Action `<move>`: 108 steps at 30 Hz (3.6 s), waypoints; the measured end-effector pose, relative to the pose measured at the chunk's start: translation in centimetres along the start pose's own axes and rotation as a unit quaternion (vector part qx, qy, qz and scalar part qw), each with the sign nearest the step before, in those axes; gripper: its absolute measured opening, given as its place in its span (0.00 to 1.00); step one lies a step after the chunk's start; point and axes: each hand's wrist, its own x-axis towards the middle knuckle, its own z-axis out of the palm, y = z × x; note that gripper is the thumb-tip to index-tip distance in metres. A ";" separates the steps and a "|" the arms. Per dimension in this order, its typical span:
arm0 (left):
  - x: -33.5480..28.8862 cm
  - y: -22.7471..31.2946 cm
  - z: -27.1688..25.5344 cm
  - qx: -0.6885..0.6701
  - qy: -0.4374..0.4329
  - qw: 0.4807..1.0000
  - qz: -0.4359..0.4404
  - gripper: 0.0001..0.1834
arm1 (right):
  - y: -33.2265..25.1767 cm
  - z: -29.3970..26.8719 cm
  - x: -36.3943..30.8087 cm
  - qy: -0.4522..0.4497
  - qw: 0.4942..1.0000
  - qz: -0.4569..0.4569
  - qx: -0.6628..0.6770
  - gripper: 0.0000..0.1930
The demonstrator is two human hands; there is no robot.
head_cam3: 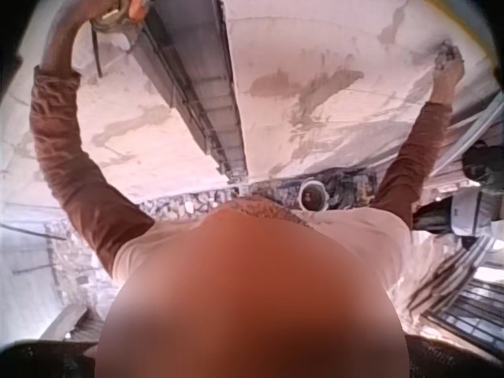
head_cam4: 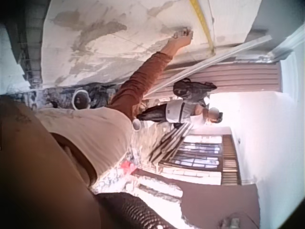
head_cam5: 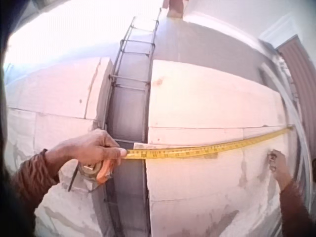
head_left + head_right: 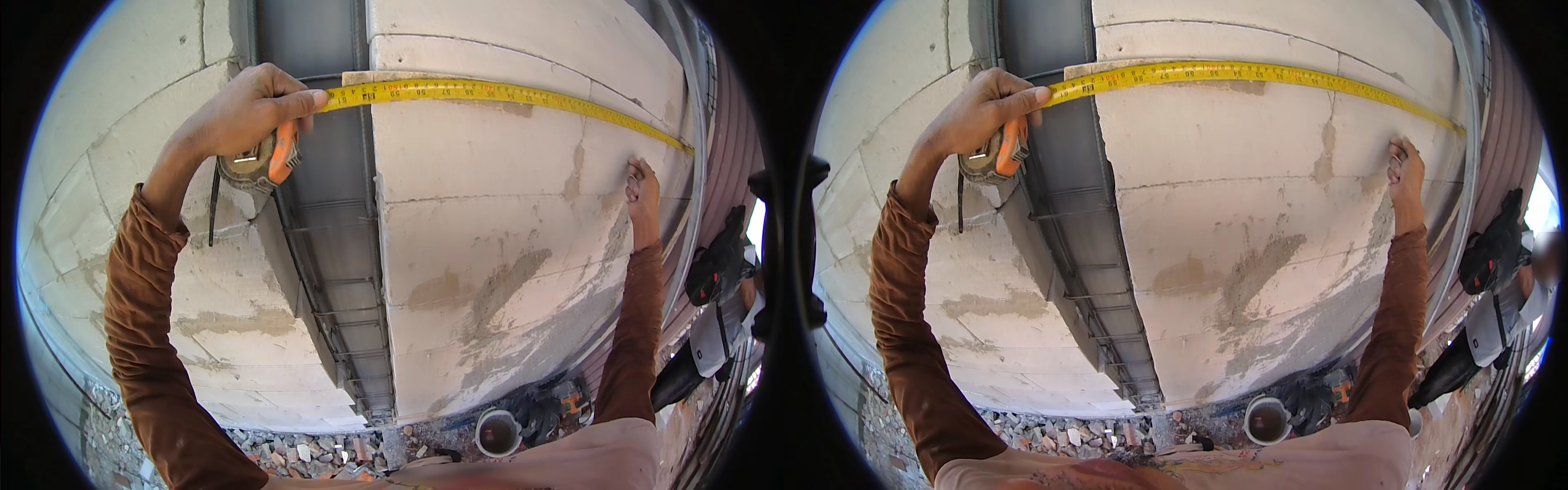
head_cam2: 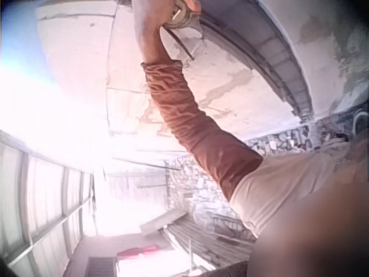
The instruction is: The person kneels on a debris-covered floor and uses a tape measure to mark a wall. They then position a long metal trim piece along the wall and secure it by tapping with a hammer. The person also uses a brush to clean the wall surface near the trim.
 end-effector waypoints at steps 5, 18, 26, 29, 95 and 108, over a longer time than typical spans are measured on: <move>-0.6 0.6 0.0 -0.033 -0.026 0.999 0.015 0.31 | -1.8 2.9 -1.3 0.018 0.999 0.032 0.003 0.20; -9.7 4.6 9.0 -0.131 -0.210 0.965 -0.093 0.24 | 3.0 -0.8 -2.6 0.130 0.985 -0.005 0.117 0.05; -13.1 5.5 16.9 -0.124 -0.233 0.963 -0.062 0.24 | 5.2 -1.8 -9.4 0.125 0.989 0.068 0.038 0.09; -13.8 6.1 19.9 -0.139 -0.248 0.956 -0.075 0.24 | 5.9 -1.2 -13.0 0.151 0.983 0.091 0.059 0.05; -31.0 3.4 35.5 -0.090 -0.769 0.623 -0.113 0.26 | 21.7 -28.7 -74.3 0.535 0.686 0.493 0.021 0.10; -31.9 11.8 49.9 -0.247 -0.763 0.590 -0.101 0.25 | 13.4 -24.5 -70.8 0.136 0.751 0.641 -0.082 0.18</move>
